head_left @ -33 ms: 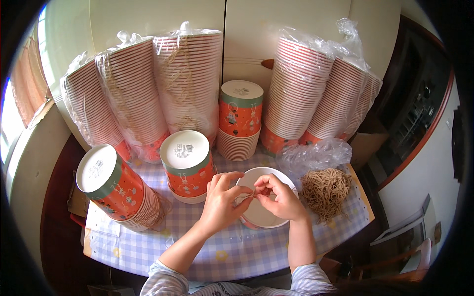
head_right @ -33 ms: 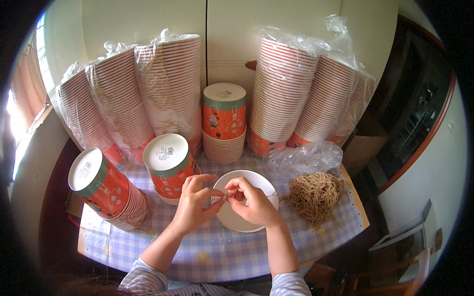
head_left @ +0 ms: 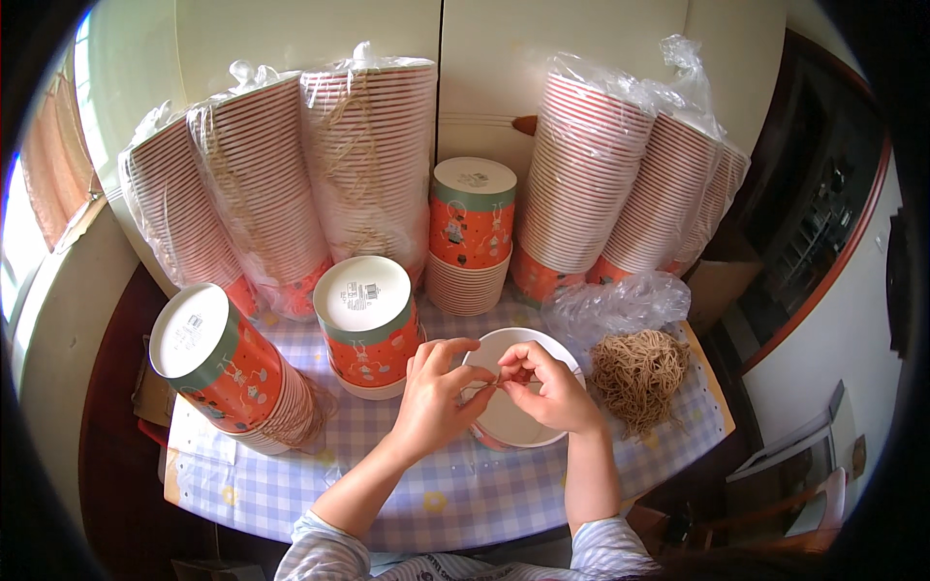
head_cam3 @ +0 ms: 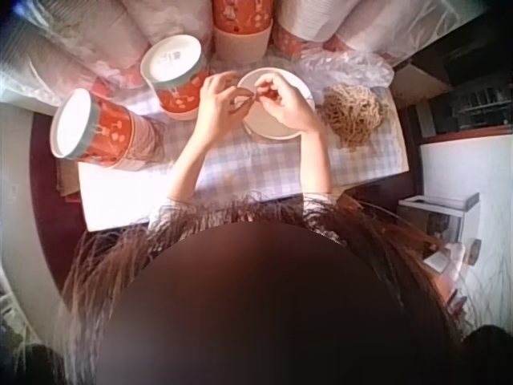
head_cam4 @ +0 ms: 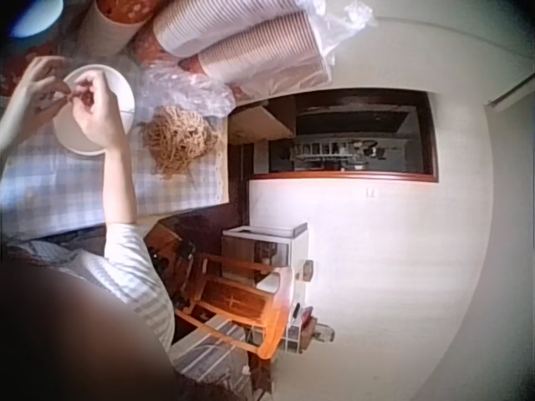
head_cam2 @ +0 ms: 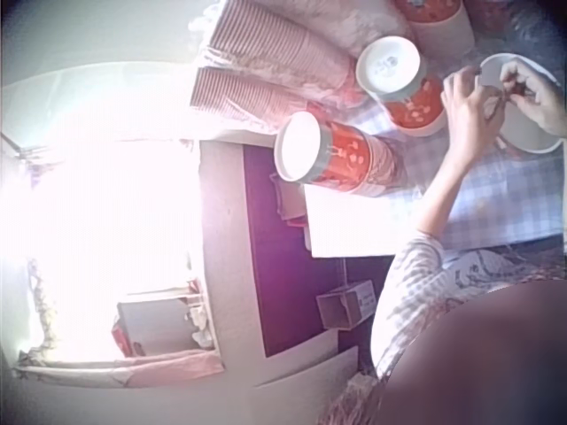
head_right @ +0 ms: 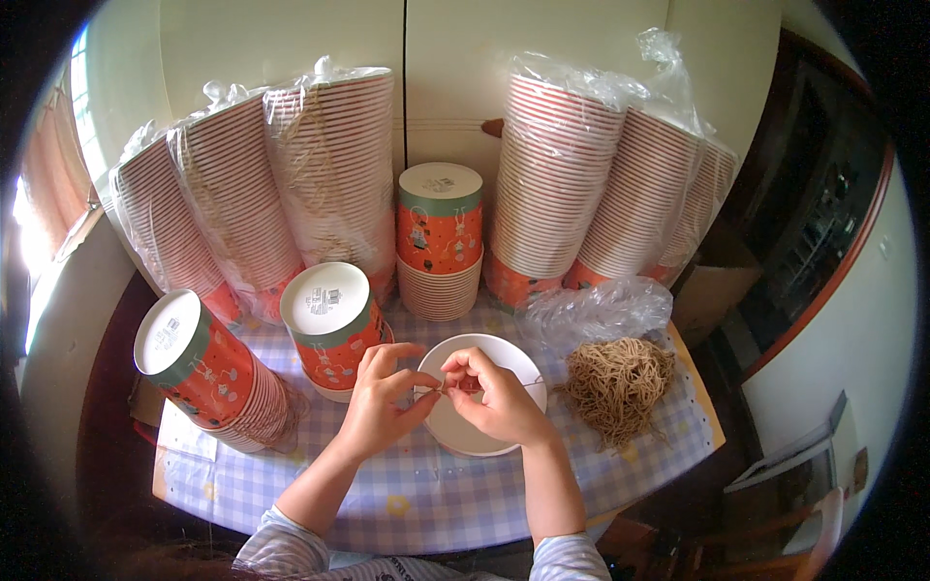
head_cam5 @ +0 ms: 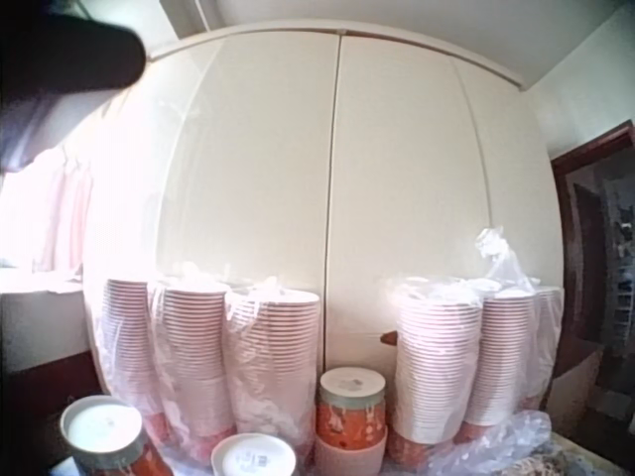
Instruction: The recorder is securing rubber bands onto paper food containers in a workspace filled with stacks of similar items.
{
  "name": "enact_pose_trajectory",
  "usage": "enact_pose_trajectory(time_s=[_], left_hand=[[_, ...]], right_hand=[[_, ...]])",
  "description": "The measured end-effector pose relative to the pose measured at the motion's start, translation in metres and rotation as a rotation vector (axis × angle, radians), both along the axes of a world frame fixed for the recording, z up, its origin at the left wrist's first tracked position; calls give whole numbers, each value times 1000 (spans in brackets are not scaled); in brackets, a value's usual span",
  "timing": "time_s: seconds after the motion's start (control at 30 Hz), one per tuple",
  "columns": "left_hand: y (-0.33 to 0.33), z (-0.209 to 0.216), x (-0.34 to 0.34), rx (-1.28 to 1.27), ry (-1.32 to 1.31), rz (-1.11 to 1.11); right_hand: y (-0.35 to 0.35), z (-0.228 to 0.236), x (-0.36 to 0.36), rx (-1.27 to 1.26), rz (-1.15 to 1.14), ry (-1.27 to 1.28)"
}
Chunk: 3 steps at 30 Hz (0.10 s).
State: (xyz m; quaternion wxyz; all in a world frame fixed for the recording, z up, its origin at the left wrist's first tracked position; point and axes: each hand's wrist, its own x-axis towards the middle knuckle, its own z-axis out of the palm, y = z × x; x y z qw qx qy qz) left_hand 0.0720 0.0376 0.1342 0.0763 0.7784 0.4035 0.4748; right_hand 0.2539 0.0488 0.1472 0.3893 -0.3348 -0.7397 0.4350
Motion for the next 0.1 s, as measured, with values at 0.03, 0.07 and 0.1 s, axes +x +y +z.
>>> enact_pose_trajectory(time_s=[0.03,0.07,0.1], left_hand=[[0,-1,0,0,0,0],[1,-2,-1,-24,2,-14],[1,-4,-1,-46,4,-28]], right_hand=[[0,0,0,0,0,0],[0,0,0,8,0,0],[0,0,1,18,1,-1]])
